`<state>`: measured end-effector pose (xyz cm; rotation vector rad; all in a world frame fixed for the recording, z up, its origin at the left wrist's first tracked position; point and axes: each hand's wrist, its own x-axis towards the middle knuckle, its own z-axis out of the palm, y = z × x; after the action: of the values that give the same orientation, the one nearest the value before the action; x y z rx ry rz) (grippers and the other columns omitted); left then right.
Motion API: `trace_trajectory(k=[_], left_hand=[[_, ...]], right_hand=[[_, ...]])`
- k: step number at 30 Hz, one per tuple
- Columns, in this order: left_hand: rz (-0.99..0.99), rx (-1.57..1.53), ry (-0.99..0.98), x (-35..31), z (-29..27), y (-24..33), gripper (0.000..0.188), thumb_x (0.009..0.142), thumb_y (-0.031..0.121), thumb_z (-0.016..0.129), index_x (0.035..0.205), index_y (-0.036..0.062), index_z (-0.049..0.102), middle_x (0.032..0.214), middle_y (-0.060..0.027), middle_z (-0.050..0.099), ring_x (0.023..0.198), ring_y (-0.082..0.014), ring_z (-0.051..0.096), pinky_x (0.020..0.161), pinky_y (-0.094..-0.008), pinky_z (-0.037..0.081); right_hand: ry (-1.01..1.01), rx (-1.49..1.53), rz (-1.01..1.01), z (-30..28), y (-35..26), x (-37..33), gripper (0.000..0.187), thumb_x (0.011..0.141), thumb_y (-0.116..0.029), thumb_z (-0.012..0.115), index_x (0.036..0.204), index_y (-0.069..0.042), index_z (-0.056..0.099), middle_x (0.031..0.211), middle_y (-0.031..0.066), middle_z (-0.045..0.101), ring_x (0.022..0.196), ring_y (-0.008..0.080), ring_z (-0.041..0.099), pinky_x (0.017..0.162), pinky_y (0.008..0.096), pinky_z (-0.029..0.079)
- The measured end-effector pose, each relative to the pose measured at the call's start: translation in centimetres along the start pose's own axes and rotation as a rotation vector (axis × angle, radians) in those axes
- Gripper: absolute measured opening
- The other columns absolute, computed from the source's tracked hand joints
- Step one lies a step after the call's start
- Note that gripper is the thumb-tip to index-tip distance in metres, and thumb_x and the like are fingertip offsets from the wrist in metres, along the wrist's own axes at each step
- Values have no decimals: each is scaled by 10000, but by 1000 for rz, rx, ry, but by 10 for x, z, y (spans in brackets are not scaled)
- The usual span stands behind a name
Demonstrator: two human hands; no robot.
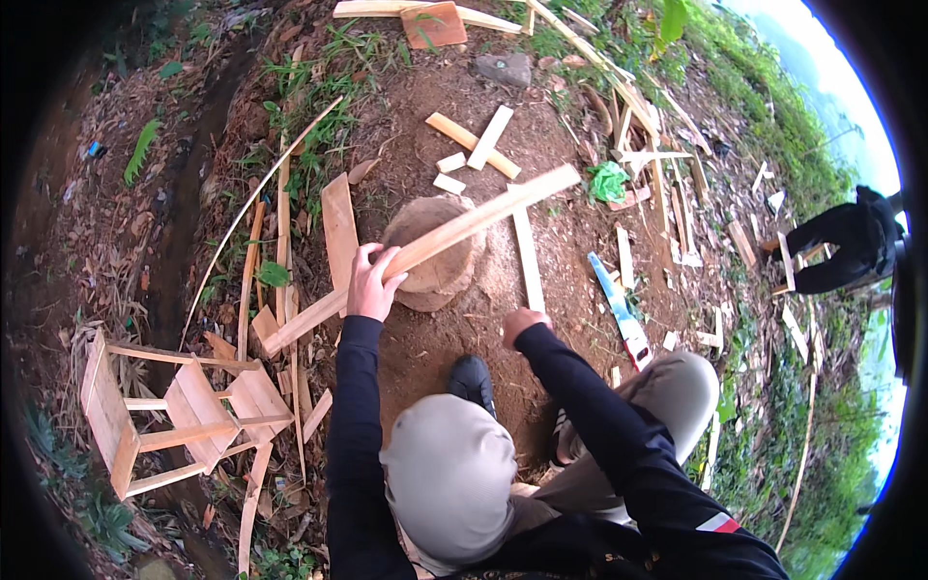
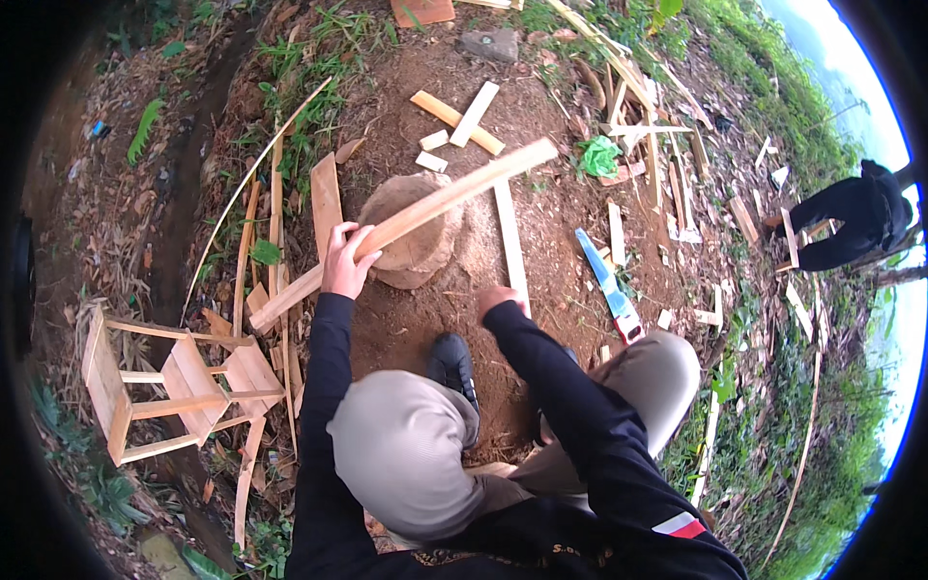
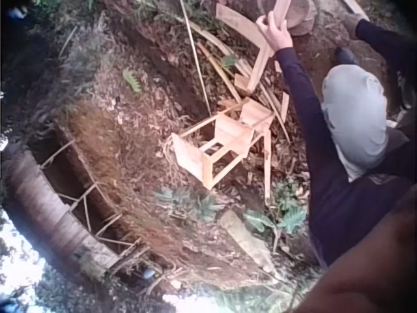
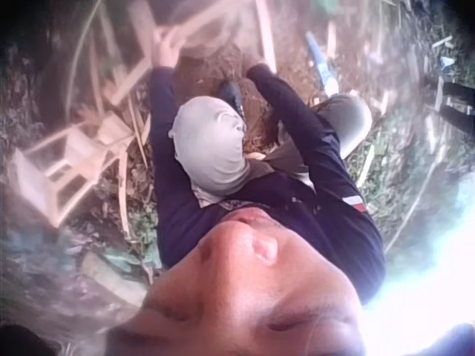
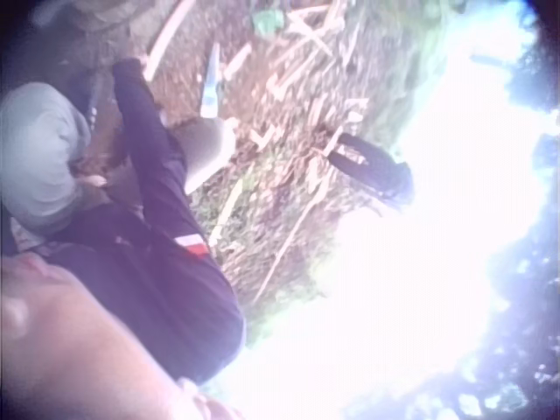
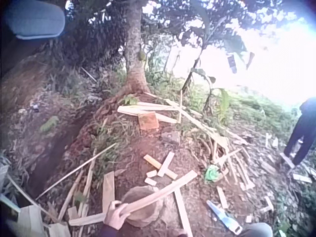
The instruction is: The person assembles a wooden stool or small chair by hand in an outdoor setting. They fit wooden slats into the frame, adjust the legs, and test the stability of the structure. The person handles the wooden pieces directly without using visible tools.
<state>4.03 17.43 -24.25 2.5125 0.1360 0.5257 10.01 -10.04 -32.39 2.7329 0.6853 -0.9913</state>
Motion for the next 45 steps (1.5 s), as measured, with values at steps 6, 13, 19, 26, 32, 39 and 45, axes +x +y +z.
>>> trace_trajectory(k=[6, 13, 19, 26, 32, 39, 45], left_hand=[[5, -46, -133, 13, -9, -21, 493, 755, 145, 772, 1227, 129, 632, 1335, -133, 465, 1301, -352, 418, 1081, -428, 384], [-13, -181, -190, 20, -7, -16, 482, 762, 175, 784, 1224, 139, 649, 1401, -104, 433, 1368, -324, 356, 1114, -436, 339], [-31, -165, -156, 22, 2, -24, 441, 755, 133, 778, 1183, 138, 671, 1386, -115, 458, 1384, -346, 331, 1110, -452, 345], [-23, -162, -188, 30, -1, -25, 444, 743, 125, 782, 1173, 150, 675, 1394, -119, 455, 1395, -371, 298, 1126, -460, 312], [-13, -14, -173, 29, -8, -19, 432, 736, 154, 790, 1154, 167, 682, 1393, -95, 454, 1386, -382, 304, 1119, -535, 292], [-77, 17, -140, 23, -4, -12, 429, 792, 326, 761, 1174, 163, 655, 1395, -124, 442, 1386, -391, 301, 1119, -576, 265], [-95, -6, -132, 35, -12, -28, 476, 857, 472, 666, 1149, 96, 654, 1376, -153, 492, 1344, -344, 384, 1109, -513, 296]], right_hand=[[-399, 893, -696, -142, 39, -5, 256, 878, -243, 610, 984, -12, 645, 750, 65, 671, 628, 185, 658, 556, 324, 543], [299, 1273, -179, -274, 33, 141, 322, 878, -292, 635, 922, 22, 582, 662, 125, 622, 469, 236, 623, 424, 275, 514], [563, 683, 231, -227, 29, 290, 637, 774, -445, 717, 1135, 36, 508, 1185, 249, 587, 1037, 352, 642, 834, 408, 549], [625, 655, 274, -220, 23, 328, 714, 776, -393, 668, 1208, 87, 366, 1167, 332, 578, 1099, 441, 597, 944, 458, 488], [546, 478, 181, -227, 30, 330, 963, 720, -464, 708, 1335, 120, 252, 1197, 300, 590, 1137, 394, 594, 953, 426, 490], [553, 538, 196, -227, 20, 316, 745, 723, -328, 708, 1234, 74, 345, 1197, 297, 586, 1135, 373, 598, 958, 376, 493], [495, 563, 438, -202, 62, 346, 630, 677, -310, 740, 1161, -3, 478, 983, 194, 650, 920, 386, 659, 816, 439, 536]])
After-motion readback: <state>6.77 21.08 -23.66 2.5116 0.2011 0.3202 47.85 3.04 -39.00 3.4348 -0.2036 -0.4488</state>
